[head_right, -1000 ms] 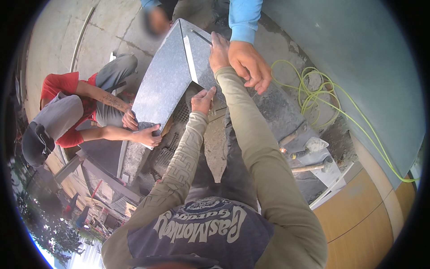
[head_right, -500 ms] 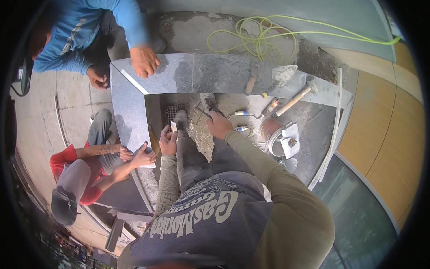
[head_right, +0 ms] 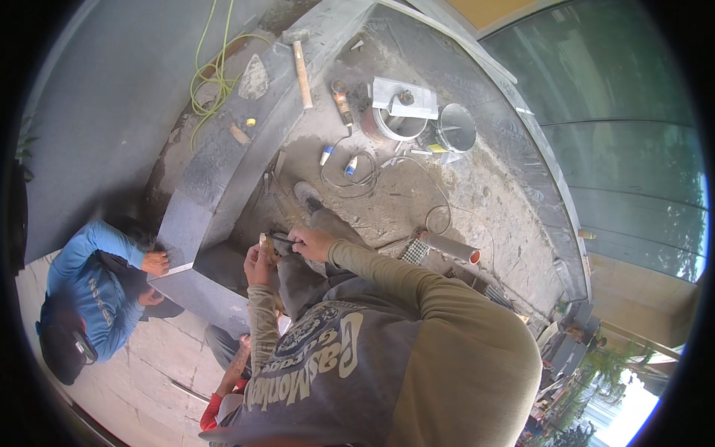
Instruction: The person positions a large stone tile onto a prepared surface with assistance from two coworkers. They use a power grinder to cut and shape the tile, apply adhesive, and measure the tile with a tape measure. The team collaborates to align and secure the tile in place.
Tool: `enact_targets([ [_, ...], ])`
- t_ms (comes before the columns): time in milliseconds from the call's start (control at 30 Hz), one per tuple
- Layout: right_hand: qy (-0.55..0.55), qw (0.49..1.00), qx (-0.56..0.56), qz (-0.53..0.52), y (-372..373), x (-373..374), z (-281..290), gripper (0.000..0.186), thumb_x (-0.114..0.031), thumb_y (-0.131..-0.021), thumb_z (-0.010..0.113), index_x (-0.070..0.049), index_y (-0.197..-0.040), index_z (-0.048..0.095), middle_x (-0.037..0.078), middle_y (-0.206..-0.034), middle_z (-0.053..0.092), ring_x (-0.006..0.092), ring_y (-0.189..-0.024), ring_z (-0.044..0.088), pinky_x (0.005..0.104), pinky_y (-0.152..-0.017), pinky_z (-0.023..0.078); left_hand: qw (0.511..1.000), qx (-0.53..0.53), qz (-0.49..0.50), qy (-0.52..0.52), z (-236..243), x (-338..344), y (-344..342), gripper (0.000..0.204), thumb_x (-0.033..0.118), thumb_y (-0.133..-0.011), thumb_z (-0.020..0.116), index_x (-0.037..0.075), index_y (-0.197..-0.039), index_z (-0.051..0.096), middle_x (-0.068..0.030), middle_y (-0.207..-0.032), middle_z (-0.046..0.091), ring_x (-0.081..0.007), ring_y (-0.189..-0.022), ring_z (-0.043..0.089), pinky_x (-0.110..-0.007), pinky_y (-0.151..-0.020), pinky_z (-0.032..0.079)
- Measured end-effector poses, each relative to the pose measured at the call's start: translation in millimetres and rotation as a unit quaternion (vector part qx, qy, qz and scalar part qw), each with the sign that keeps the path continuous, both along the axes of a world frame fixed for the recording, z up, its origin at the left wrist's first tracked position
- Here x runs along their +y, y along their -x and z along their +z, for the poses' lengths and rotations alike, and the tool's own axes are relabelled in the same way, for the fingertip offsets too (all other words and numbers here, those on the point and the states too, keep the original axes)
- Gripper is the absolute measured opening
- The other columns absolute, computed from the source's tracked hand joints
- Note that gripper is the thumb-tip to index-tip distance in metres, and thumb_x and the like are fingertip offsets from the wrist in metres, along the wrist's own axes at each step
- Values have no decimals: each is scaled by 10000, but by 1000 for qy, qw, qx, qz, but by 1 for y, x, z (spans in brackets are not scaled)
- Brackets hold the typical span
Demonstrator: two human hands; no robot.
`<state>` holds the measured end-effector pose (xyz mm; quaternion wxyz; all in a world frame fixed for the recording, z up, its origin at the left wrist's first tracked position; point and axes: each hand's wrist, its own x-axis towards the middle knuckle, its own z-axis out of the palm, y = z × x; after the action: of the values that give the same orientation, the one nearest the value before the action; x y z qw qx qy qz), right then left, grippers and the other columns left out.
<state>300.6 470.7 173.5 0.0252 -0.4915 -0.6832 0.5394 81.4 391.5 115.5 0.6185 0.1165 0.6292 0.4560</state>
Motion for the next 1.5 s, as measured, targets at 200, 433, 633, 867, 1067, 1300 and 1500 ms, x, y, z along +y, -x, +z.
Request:
enact_targets([
  [200,95,974,63,-198,-88,-2,8,336,-187,-959,688,-7,-1237,630,201,-1083,767,374,-1010,745,443,-874,579,988,55,-129,70,-6,32,-84,451,485,-1058,625,42,-1006,687,-19,-737,640,-86,-669,587,-242,-619,474],
  [433,-1,982,70,-173,-235,46,-25,332,-175,-1008,678,4,-1281,611,193,-1146,764,264,-981,777,387,-850,605,940,125,-313,-40,-34,128,-272,489,450,-1031,656,-19,-1168,649,-122,-804,681,-177,-756,649,-338,-684,505],
  [633,55,967,147,-199,-365,112,-69,255,-189,-965,731,-40,-1168,692,169,-1037,776,297,-967,772,382,-853,607,905,289,-290,112,-56,204,-395,532,371,-1047,585,-58,-1360,550,-339,-966,714,-476,-974,714,-553,-832,540],
  [867,86,954,-6,-288,-568,143,-207,211,-204,-946,688,-73,-1105,734,198,-1038,770,345,-1003,758,430,-887,590,777,602,-181,2,-45,383,-314,378,211,-1047,555,-47,-1322,569,-344,-1150,679,-545,-1067,647,-591,-902,508],
  [1067,79,976,-121,-163,-561,143,-324,166,-153,-907,681,-56,-1015,763,185,-1046,776,351,-936,758,426,-860,592,623,748,-222,-60,-68,538,-163,520,133,-965,555,1,-1467,529,-322,-1238,653,-516,-1134,617,-565,-988,510],
  [1300,62,983,-100,-141,-440,241,-509,179,-237,-921,659,-84,-993,717,223,-963,751,430,-947,734,508,-875,576,540,799,-248,-92,-147,642,-140,458,126,-971,635,20,-1414,597,-282,-1241,672,-487,-1156,639,-513,-984,540],
  [1500,54,922,-180,-339,-384,396,-639,395,-211,-871,671,-109,-1251,651,175,-1304,692,415,-1209,655,494,-1035,523,336,874,-322,-139,-157,644,-142,517,376,-958,742,157,-1421,670,-139,-1236,739,-308,-1161,688,-445,-1025,514],
])
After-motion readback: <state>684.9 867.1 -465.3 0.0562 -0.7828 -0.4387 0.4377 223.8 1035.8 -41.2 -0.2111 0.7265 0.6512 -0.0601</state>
